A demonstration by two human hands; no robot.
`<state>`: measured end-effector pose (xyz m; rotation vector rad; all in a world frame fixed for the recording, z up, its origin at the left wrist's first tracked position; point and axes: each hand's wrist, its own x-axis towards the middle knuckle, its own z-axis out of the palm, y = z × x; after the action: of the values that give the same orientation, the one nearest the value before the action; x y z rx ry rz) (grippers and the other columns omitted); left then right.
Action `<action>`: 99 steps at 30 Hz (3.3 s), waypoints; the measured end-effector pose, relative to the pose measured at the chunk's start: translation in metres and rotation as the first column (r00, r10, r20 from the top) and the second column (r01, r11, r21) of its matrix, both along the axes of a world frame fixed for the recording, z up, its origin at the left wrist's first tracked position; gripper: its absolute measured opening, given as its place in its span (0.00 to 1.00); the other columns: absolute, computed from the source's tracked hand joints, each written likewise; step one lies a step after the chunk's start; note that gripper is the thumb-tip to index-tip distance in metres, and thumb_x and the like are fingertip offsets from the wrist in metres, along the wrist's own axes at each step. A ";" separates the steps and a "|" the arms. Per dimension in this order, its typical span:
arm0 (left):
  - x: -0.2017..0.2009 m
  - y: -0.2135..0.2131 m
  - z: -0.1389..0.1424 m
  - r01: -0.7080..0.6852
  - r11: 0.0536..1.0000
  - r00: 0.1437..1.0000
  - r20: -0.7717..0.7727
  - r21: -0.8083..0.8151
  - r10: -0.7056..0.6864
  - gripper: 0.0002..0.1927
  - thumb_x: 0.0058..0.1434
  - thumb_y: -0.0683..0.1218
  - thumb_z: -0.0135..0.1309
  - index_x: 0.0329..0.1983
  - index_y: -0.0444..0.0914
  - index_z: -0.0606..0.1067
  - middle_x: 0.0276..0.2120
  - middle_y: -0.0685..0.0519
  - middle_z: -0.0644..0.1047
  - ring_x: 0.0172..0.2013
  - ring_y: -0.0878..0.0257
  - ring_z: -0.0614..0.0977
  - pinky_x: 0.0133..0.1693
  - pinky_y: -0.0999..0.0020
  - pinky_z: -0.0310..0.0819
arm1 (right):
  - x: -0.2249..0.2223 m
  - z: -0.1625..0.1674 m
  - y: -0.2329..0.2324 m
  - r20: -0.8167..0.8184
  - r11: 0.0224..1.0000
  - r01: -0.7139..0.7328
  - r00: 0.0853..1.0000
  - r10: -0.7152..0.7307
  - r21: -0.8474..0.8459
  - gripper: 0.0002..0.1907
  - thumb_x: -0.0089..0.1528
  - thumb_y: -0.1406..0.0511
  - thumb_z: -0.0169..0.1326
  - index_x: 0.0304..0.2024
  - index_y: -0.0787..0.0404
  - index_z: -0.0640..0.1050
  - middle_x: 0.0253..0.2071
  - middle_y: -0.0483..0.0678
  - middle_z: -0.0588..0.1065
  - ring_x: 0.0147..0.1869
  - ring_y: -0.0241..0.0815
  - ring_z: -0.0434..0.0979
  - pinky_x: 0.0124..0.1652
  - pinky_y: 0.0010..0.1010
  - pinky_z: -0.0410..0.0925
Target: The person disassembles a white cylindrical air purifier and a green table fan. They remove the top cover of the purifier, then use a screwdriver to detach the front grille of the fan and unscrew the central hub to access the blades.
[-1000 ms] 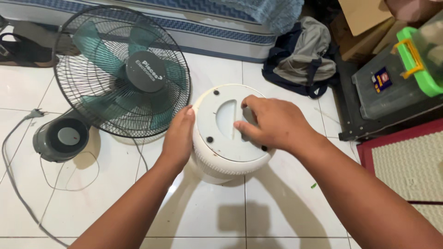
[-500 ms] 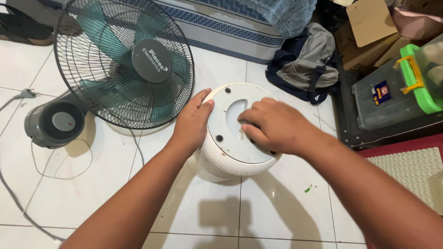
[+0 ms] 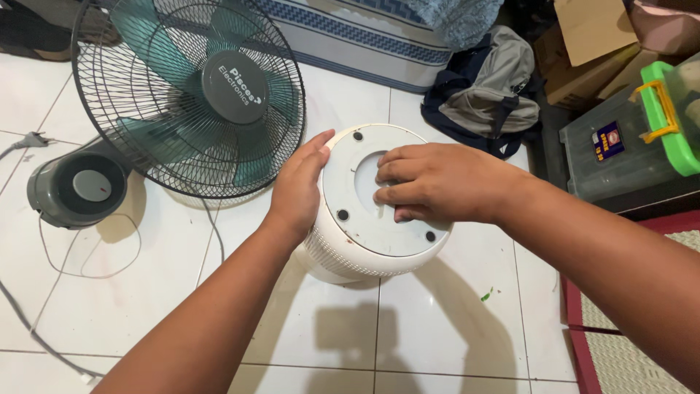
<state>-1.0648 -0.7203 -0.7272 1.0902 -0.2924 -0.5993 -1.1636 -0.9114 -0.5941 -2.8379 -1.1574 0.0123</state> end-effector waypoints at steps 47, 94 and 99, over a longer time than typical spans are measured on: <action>0.007 -0.005 -0.003 0.045 0.999 0.997 -0.070 0.008 -0.044 0.23 0.68 0.48 0.44 0.63 0.33 0.73 0.52 0.44 0.80 0.51 0.60 0.81 0.55 0.69 0.73 | -0.003 -0.003 0.069 -0.268 0.378 0.877 0.304 -0.914 -0.295 0.51 0.54 0.55 0.55 0.76 0.55 0.50 0.48 0.60 0.78 0.48 0.56 0.82 0.49 0.43 0.73; 0.014 -0.011 -0.005 0.061 0.997 0.983 -0.170 -0.046 -0.068 0.20 0.64 0.47 0.50 0.53 0.30 0.77 0.44 0.45 0.82 0.42 0.59 0.84 0.47 0.65 0.79 | -0.001 0.041 0.011 0.009 0.888 -0.163 0.983 0.185 -0.431 0.13 0.55 0.63 0.57 0.43 0.51 0.75 0.38 0.42 0.72 0.45 0.46 0.76 0.42 0.37 0.72; 0.014 -0.010 -0.004 0.074 0.997 0.985 -0.153 -0.013 -0.075 0.19 0.65 0.48 0.52 0.51 0.30 0.78 0.41 0.46 0.83 0.39 0.60 0.84 0.44 0.66 0.79 | -0.004 0.044 0.021 0.042 0.889 -0.257 0.955 0.294 -0.379 0.14 0.51 0.63 0.56 0.41 0.53 0.74 0.38 0.42 0.73 0.48 0.45 0.77 0.47 0.37 0.72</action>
<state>-1.0506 -0.7301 -0.7309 1.0235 -0.2018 -0.7444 -1.1677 -0.8902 -0.5498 -2.9796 -1.7446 0.1224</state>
